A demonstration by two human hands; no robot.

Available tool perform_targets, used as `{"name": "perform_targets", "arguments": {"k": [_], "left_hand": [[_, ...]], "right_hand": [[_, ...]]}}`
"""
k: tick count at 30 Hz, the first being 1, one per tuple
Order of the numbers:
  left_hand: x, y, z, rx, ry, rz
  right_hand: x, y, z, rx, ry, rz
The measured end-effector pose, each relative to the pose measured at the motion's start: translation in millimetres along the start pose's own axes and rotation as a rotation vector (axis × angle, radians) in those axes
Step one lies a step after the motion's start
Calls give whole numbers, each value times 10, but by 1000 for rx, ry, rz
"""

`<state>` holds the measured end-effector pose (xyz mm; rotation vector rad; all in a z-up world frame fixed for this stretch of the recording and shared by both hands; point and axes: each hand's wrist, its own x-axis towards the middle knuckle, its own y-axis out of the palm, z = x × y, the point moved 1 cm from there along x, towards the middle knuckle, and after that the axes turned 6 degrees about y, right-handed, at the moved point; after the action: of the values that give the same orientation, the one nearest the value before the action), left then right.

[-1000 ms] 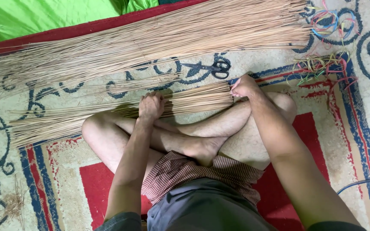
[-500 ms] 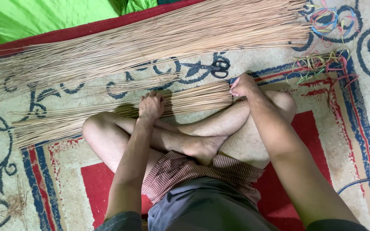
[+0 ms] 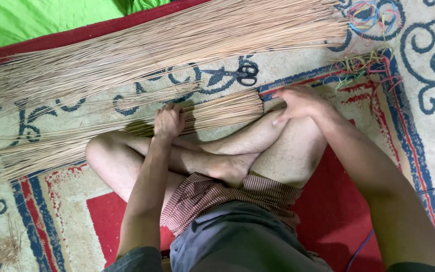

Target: Bundling and tying long thin sticks together using string and scissors to assemble a broom.

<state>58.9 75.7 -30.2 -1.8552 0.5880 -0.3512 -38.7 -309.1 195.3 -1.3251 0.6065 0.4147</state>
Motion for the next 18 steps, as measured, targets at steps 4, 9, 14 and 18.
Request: {"name": "perform_targets", "arguments": {"k": [4,9,14,18], "left_hand": [[-41,-130,-110,-18,-8,-7],[-58,-55,-36,-53,10,12],[-103,-369,-260,-61,-11,6],[-148,-553,-374,-79,-8,19]], "right_hand": [[273,255,-285,-58,-63,-798],[511,525,-475,124,-47,-124],[484,418,-516,160,-205,-671],[105,404,-259,228,-294,-309]]}}
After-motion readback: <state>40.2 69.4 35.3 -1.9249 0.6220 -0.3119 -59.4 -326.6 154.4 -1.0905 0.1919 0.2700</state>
